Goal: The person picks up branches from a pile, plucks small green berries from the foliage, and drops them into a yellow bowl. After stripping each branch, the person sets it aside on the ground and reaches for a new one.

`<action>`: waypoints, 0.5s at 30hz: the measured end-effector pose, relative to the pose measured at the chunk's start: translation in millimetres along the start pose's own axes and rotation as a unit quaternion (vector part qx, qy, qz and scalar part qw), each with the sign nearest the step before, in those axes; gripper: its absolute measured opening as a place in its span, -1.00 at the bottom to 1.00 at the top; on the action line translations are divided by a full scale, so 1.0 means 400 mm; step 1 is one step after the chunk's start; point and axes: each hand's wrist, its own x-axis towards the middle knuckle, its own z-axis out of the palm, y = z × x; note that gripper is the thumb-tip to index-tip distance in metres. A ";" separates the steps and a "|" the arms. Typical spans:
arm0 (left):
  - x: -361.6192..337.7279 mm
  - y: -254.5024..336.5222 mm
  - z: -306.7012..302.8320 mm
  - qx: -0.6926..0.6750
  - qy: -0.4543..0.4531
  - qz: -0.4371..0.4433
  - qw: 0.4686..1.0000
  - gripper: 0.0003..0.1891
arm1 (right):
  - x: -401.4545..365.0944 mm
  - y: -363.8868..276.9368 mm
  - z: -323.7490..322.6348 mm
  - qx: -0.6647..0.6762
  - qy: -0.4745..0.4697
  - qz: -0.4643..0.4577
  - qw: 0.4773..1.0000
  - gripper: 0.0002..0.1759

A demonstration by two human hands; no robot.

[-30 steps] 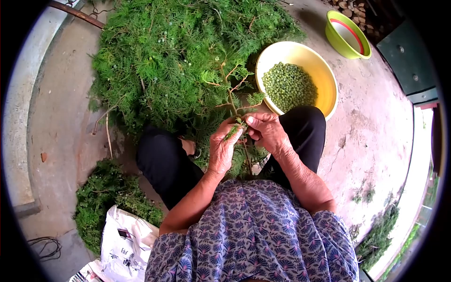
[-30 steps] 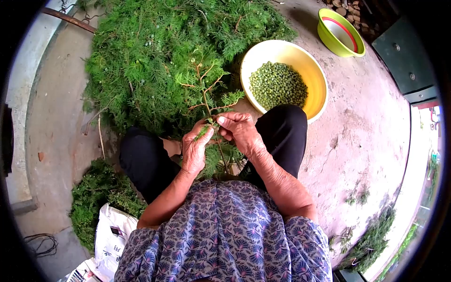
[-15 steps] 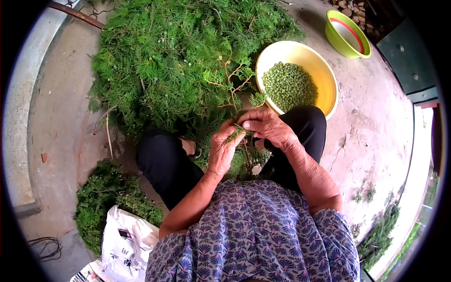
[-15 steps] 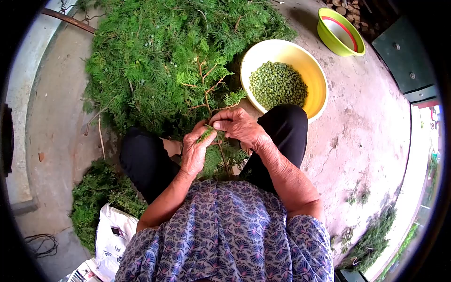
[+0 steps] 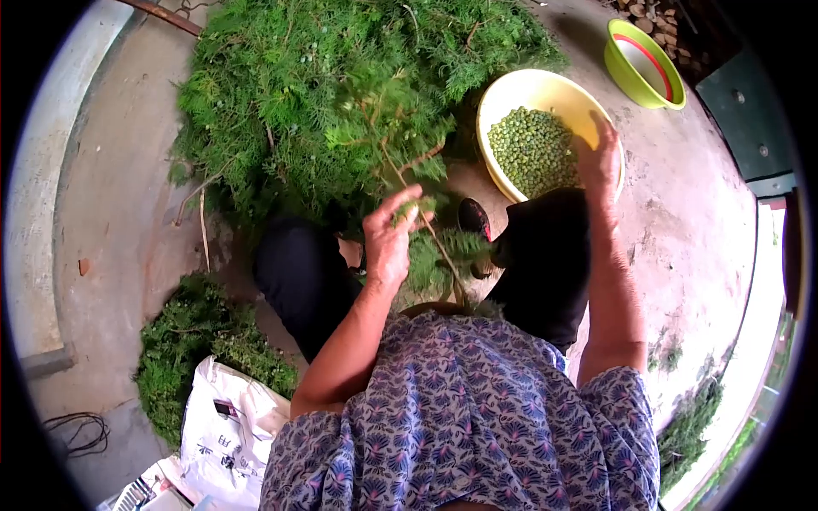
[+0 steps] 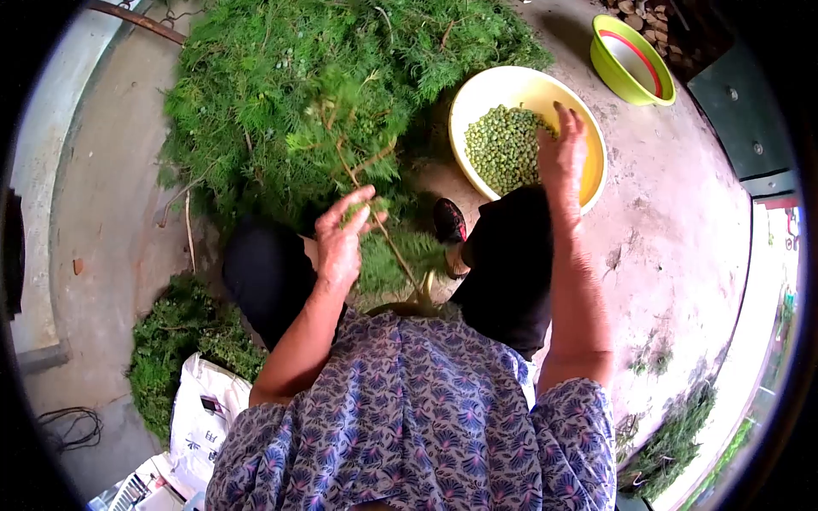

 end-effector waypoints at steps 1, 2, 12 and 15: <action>0.015 -0.001 -0.009 -0.012 0.008 0.018 1.000 -0.75 | -0.007 -0.003 -0.011 -0.001 0.035 -0.017 0.999 -0.63; 0.029 0.008 -0.014 -0.016 0.024 0.023 0.999 -0.74 | -0.017 -0.025 -0.028 0.000 0.029 -0.018 0.999 -0.63; 0.097 0.084 -0.019 -0.037 0.099 0.084 0.991 -0.76 | -0.280 -0.245 -0.060 0.244 -0.249 -0.136 0.927 -0.84; 0.107 0.107 -0.038 -0.044 0.124 0.075 0.988 -0.78 | -0.259 -0.190 -0.048 0.349 -0.307 0.068 0.883 -0.78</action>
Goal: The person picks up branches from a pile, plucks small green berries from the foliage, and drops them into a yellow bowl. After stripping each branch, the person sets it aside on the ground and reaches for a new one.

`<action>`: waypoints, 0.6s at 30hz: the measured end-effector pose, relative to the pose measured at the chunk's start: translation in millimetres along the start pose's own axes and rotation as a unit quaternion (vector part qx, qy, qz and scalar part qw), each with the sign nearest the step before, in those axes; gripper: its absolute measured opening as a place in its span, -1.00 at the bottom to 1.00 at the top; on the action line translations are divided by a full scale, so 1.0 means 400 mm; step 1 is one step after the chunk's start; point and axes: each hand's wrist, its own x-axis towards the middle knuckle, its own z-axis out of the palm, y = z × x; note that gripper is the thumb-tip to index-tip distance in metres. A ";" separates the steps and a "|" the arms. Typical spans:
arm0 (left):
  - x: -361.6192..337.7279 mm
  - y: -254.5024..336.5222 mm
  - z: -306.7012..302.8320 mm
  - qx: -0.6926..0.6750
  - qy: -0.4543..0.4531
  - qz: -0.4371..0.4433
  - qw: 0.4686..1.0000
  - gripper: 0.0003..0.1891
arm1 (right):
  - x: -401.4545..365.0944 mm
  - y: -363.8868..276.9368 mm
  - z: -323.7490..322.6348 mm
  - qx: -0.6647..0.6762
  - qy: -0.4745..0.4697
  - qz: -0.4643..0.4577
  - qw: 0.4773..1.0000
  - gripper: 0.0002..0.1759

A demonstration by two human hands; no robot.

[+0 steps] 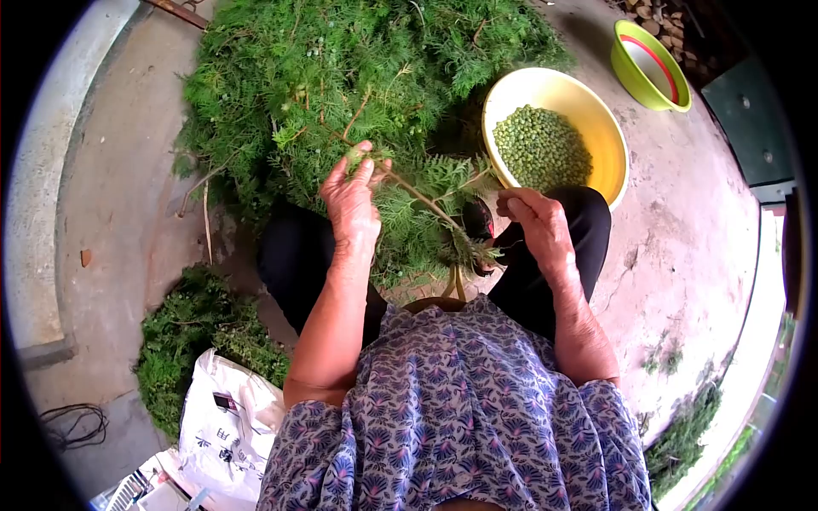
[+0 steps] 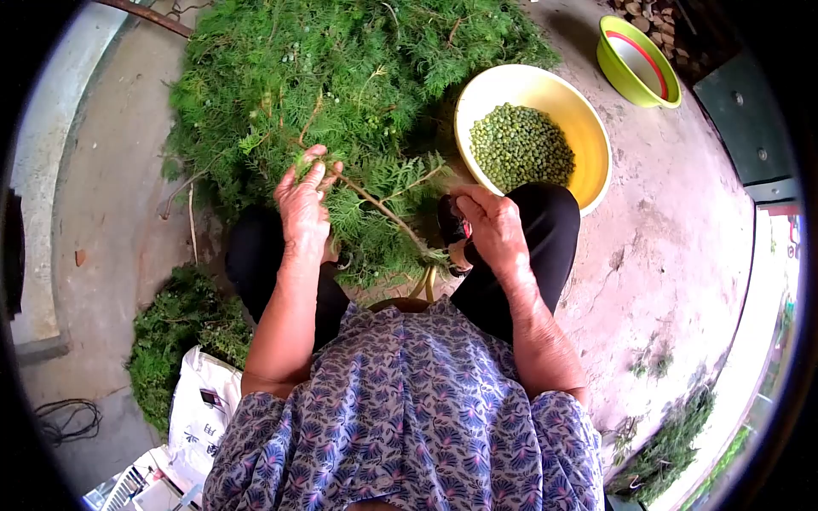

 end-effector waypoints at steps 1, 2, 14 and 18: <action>0.008 -0.001 -0.009 -0.012 0.008 -0.004 1.000 -0.78 | -0.003 0.010 -0.004 -0.001 0.001 0.000 1.000 -0.78; 0.010 0.002 -0.009 -0.012 0.007 -0.005 1.000 -0.78 | -0.007 -0.003 -0.005 -0.045 -0.051 -0.025 0.997 -0.76; -0.016 0.046 0.035 -0.058 -0.043 -0.023 0.997 -0.62 | -0.008 -0.008 0.152 -0.096 0.062 -0.149 0.982 -0.70; -0.003 0.074 -0.002 -0.068 -0.012 -0.023 0.997 -0.53 | -0.003 0.017 0.126 0.018 0.021 -0.103 0.994 -0.76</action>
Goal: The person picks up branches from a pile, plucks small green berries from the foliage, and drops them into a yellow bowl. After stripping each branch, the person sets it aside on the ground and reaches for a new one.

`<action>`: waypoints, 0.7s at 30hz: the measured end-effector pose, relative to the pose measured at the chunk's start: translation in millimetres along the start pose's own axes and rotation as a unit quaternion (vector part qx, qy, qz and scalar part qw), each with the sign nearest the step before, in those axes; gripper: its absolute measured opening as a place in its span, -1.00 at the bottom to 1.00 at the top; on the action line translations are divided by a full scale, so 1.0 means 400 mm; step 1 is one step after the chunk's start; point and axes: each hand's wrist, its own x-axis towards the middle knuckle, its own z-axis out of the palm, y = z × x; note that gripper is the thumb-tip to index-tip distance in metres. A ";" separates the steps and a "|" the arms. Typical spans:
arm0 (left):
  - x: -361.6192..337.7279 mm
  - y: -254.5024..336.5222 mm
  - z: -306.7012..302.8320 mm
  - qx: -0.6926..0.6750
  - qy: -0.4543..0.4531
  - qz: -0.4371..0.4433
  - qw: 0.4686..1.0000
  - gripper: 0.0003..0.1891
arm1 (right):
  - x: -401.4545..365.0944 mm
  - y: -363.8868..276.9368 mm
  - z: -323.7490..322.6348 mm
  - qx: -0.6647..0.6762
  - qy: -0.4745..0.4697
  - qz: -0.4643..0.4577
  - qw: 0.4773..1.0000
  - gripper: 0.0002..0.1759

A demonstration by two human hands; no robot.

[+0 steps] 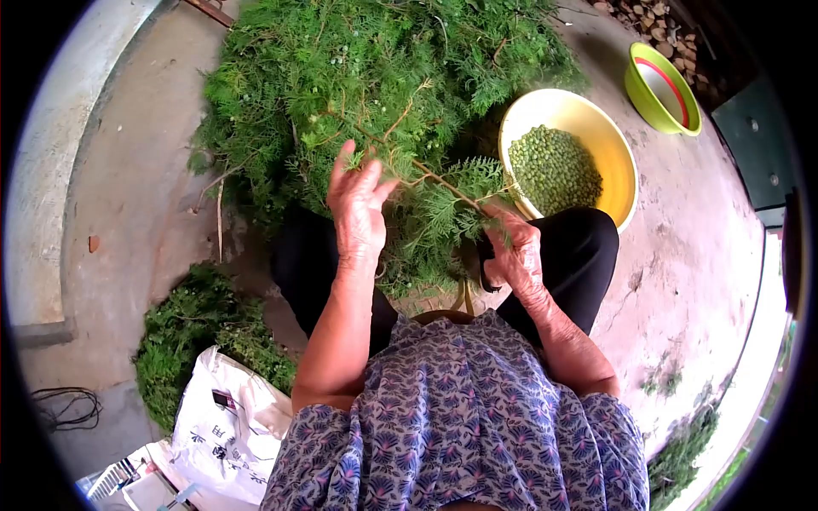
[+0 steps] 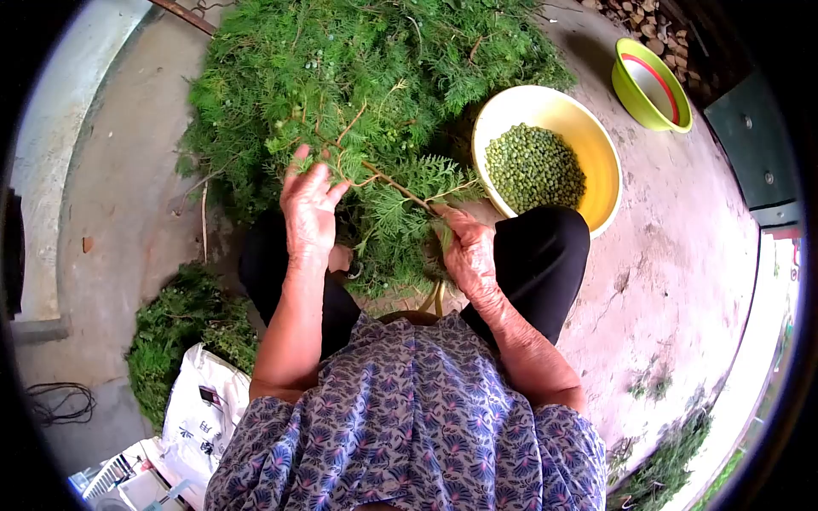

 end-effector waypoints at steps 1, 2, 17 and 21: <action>0.010 0.002 -0.018 -0.001 0.002 0.002 1.000 -0.53 | -0.002 0.030 -0.004 0.000 -0.002 -0.001 1.000 -0.76; 0.023 0.003 -0.041 -0.045 0.005 -0.011 0.999 -0.54 | 0.002 0.032 -0.004 0.008 0.000 -0.009 1.000 -0.74; 0.075 0.047 -0.088 -0.076 0.021 0.057 0.995 -0.58 | -0.073 0.103 0.025 0.080 -0.052 -0.034 0.995 -0.75; 0.074 0.072 -0.080 -0.133 0.050 0.047 0.989 -0.59 | -0.103 0.162 0.039 0.122 -0.076 0.128 0.981 -0.62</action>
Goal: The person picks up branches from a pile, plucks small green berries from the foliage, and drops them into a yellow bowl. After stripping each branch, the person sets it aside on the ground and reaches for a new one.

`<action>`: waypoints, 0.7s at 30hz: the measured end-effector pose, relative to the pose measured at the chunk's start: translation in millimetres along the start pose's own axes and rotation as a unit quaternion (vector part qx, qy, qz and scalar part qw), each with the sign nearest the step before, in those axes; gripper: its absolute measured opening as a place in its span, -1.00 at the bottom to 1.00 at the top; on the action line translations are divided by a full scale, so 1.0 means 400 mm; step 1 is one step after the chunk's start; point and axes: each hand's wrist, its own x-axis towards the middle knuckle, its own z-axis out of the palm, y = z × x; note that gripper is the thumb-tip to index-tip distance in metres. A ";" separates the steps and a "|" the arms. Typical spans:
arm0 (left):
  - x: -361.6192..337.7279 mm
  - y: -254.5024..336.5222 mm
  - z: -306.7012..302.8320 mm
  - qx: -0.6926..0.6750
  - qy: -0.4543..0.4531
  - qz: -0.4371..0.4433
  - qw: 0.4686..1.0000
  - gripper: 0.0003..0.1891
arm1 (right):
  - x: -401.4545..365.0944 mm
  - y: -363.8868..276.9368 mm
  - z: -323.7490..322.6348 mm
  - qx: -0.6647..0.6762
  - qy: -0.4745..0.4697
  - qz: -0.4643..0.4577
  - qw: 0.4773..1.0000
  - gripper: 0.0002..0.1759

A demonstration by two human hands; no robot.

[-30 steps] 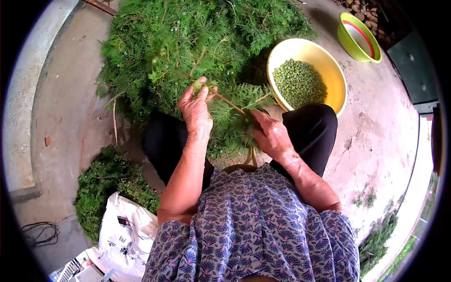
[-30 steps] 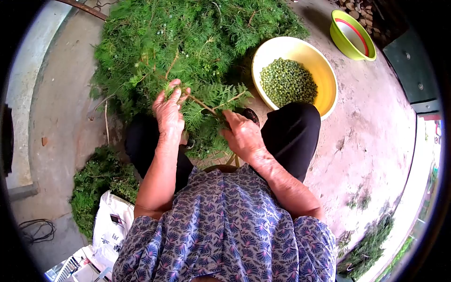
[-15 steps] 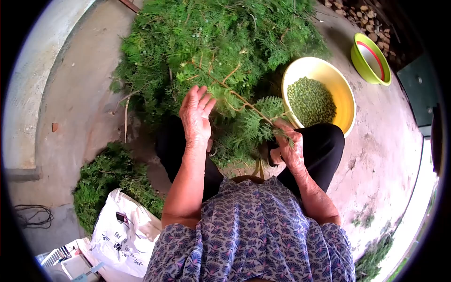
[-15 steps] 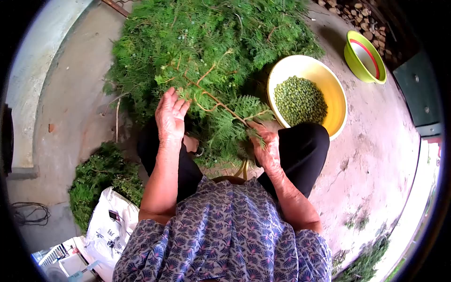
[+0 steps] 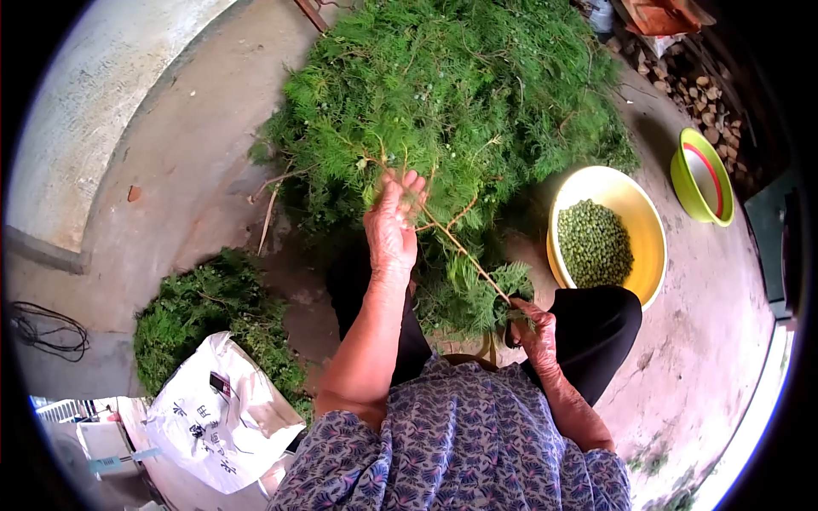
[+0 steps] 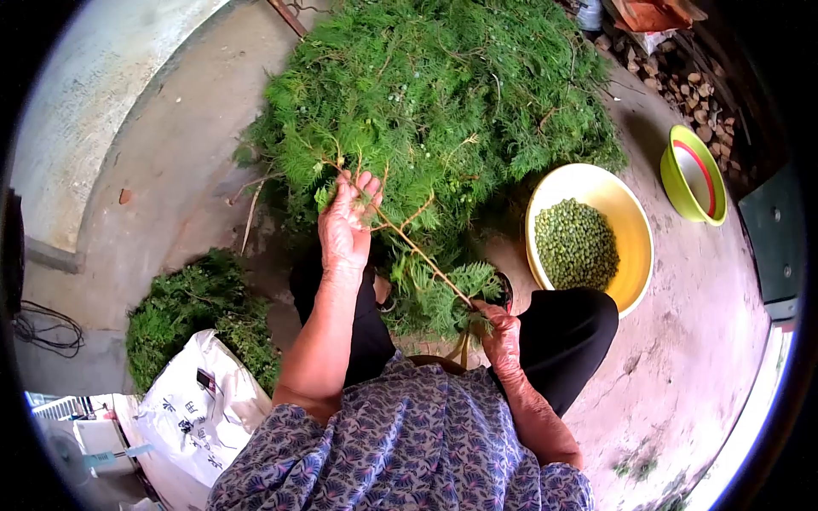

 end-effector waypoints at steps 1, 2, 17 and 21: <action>0.002 0.004 0.001 0.013 -0.006 -0.001 1.000 -0.66 | -0.004 0.009 -0.005 -0.060 -0.002 0.000 0.998 -0.65; 0.001 0.009 0.004 0.027 -0.011 -0.001 1.000 -0.72 | -0.008 -0.021 0.004 -0.119 -0.004 -0.001 0.993 -0.68; -0.105 -0.037 0.070 0.110 -0.044 -0.021 0.993 -0.87 | 0.167 -0.246 -0.013 -0.143 0.067 -0.101 0.982 -0.80; -0.149 -0.055 0.090 0.141 -0.080 -0.061 0.985 -0.91 | 0.215 -0.361 0.062 0.090 -0.019 -0.070 0.993 -0.72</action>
